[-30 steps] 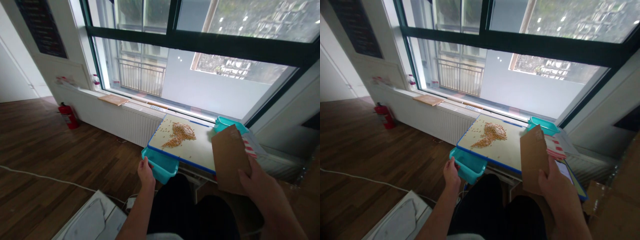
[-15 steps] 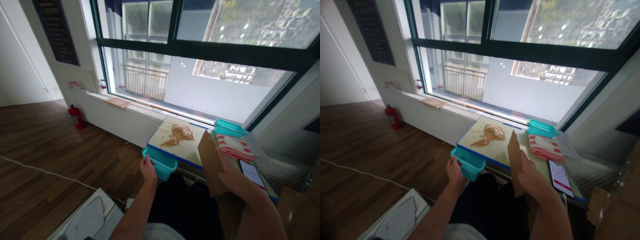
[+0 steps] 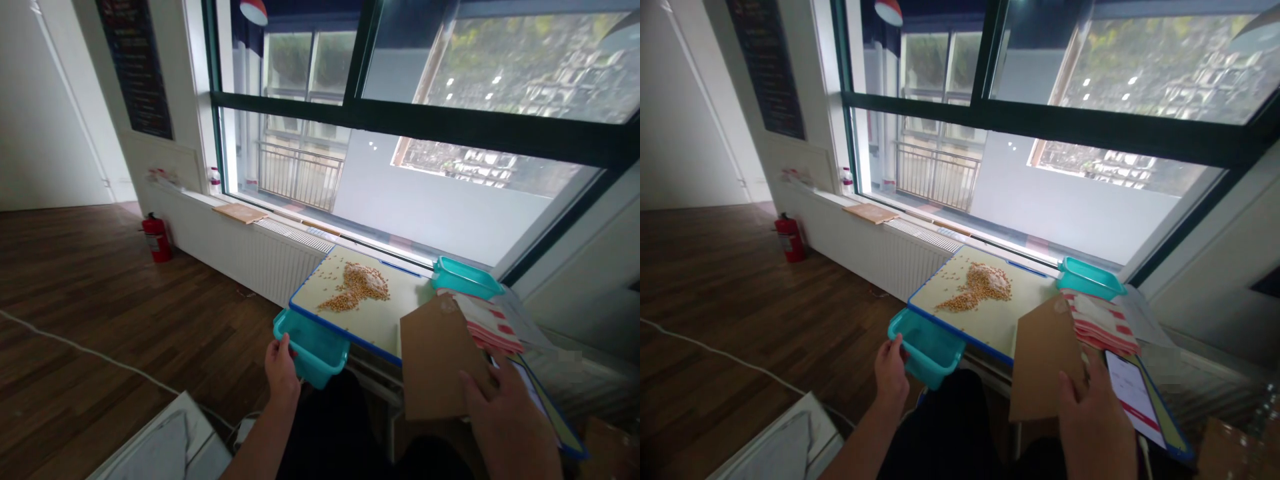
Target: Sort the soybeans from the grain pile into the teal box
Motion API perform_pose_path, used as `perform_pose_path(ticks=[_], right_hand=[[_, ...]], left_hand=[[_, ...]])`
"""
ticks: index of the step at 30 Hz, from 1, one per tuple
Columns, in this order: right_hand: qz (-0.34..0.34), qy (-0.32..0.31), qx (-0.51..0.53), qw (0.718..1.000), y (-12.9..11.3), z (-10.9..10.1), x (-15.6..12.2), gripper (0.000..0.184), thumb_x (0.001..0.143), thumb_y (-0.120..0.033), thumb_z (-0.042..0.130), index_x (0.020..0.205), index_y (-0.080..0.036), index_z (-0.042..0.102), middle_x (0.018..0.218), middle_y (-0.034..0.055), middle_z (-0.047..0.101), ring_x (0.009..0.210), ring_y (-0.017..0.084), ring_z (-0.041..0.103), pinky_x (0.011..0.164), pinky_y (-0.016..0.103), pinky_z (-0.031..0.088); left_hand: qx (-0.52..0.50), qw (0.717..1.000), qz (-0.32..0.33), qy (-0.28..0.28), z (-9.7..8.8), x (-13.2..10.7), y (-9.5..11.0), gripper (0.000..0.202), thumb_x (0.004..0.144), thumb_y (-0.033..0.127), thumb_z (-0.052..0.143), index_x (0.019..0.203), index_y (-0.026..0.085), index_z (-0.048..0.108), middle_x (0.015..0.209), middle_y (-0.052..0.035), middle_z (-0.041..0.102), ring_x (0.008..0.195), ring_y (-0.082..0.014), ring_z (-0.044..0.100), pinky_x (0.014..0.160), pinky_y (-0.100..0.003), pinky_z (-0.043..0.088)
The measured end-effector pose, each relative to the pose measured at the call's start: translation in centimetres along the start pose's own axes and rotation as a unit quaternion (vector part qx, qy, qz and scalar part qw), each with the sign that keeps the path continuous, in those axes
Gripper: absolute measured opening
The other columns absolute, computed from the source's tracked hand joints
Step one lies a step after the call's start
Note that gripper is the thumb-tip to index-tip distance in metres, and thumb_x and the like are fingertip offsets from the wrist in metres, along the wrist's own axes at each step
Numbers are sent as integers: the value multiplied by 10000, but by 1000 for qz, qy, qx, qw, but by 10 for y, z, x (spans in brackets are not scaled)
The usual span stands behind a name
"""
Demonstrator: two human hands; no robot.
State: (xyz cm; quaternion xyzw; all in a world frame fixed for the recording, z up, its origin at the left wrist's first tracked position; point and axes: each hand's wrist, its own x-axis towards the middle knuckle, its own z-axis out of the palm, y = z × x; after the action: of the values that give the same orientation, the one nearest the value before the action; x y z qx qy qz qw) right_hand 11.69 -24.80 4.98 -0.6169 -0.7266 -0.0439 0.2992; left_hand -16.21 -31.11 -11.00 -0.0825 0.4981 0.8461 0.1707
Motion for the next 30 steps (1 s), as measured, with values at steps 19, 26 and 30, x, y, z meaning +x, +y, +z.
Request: perform_pose_path(ticks=[19,26,30], right_hand=[[6,47,-3,999,-50,14,-25,419,835,-363,415,1222,-258,538,984,87,682,763,259,648,626,357,474],[18,75,89,993,-52,22,-12,480,707,-288,508,1157,-122,511,1099,156,598,956,299,573,724,372,447],[45,107,154,981,-52,27,-16,542,699,-311,560,1209,-149,477,1117,124,598,934,273,573,739,355,434]], left_hand=[[7,998,-24,-51,-9,-14,2,311,632,410,694,619,172,493,546,59,499,482,-83,461,515,-236,363],[2,998,-31,-51,-8,-9,3,312,625,399,704,615,169,495,514,62,487,469,-79,452,498,-225,363],[1,998,-29,-62,-10,-8,2,312,633,401,705,627,168,496,527,58,503,488,-84,474,521,-230,387]])
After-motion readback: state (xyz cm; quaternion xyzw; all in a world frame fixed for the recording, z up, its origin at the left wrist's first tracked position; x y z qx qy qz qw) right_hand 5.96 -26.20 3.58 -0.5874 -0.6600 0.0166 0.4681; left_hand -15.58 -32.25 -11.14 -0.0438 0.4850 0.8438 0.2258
